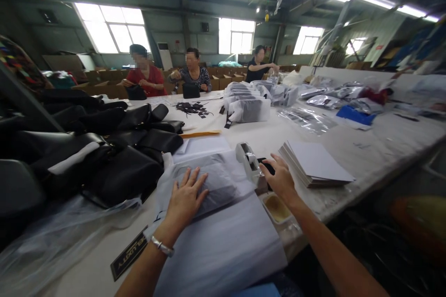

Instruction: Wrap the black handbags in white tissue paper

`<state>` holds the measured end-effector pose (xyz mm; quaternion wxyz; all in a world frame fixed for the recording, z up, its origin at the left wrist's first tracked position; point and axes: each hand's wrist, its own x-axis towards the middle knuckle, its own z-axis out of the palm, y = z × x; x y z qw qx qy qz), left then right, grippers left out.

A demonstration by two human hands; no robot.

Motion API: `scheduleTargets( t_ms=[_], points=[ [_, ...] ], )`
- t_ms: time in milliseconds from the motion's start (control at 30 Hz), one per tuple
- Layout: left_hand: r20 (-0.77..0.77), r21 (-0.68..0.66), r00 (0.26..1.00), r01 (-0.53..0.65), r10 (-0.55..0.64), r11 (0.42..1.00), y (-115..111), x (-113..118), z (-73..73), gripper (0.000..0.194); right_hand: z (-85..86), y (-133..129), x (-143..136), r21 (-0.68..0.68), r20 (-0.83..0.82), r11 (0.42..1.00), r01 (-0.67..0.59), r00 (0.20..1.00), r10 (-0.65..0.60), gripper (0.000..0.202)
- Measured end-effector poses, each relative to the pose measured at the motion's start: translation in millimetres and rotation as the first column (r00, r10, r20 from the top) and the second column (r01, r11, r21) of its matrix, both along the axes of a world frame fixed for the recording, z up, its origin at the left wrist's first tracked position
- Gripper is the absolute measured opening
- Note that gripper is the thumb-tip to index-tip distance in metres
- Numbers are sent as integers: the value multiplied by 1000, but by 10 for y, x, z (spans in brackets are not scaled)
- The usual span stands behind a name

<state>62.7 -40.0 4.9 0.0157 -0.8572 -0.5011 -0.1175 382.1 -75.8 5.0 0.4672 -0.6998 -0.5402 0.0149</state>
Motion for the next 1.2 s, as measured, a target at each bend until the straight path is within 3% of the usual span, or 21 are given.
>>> scheduleTargets(
  t_ms=[100,167,267,367,567,633,767,933,1000,1067,1133,1200],
  points=[
    [-5,-8,1000,-4,4,1000,-9,5,9,48,-119,113,177,-183,-331,978,-96,943,31,36],
    [-6,-7,1000,-5,5,1000,-14,3,9,48,-193,167,196,-211,-431,966,-152,901,48,38],
    [-3,-3,1000,-7,7,1000,-17,-6,-8,48,-227,193,160,-194,-509,965,-175,859,54,41],
    [6,-2,1000,-7,7,1000,-10,-17,-36,48,-157,134,104,-137,-566,975,-174,822,67,44],
    [23,11,1000,1,-1,1000,-5,-17,-65,48,24,-249,-45,41,-617,996,-77,782,86,34],
    [27,13,1000,-1,0,1000,-8,-14,-67,48,14,-393,-81,23,-626,997,-73,777,71,33],
    [21,14,1000,-4,4,1000,-11,-10,-78,48,-91,-592,-87,-96,-730,988,-123,683,15,41],
    [16,28,1000,-2,2,1000,-16,-10,-83,48,-203,-594,47,-187,-795,964,-191,606,-34,39],
    [12,33,1000,-4,4,999,-20,-8,-73,48,-235,-538,142,-241,-747,943,-230,664,-29,38],
    [8,37,1000,-7,7,999,-25,-5,-61,48,-257,-489,254,-298,-605,928,-226,796,-1,36],
    [9,43,1000,-6,6,999,-25,-2,-58,47,-250,-475,372,-342,-359,924,-168,933,37,30],
    [12,50,1000,-3,2,999,-19,-1,-68,47,-189,-501,480,-316,-61,943,-108,994,94,24]
  ],
)
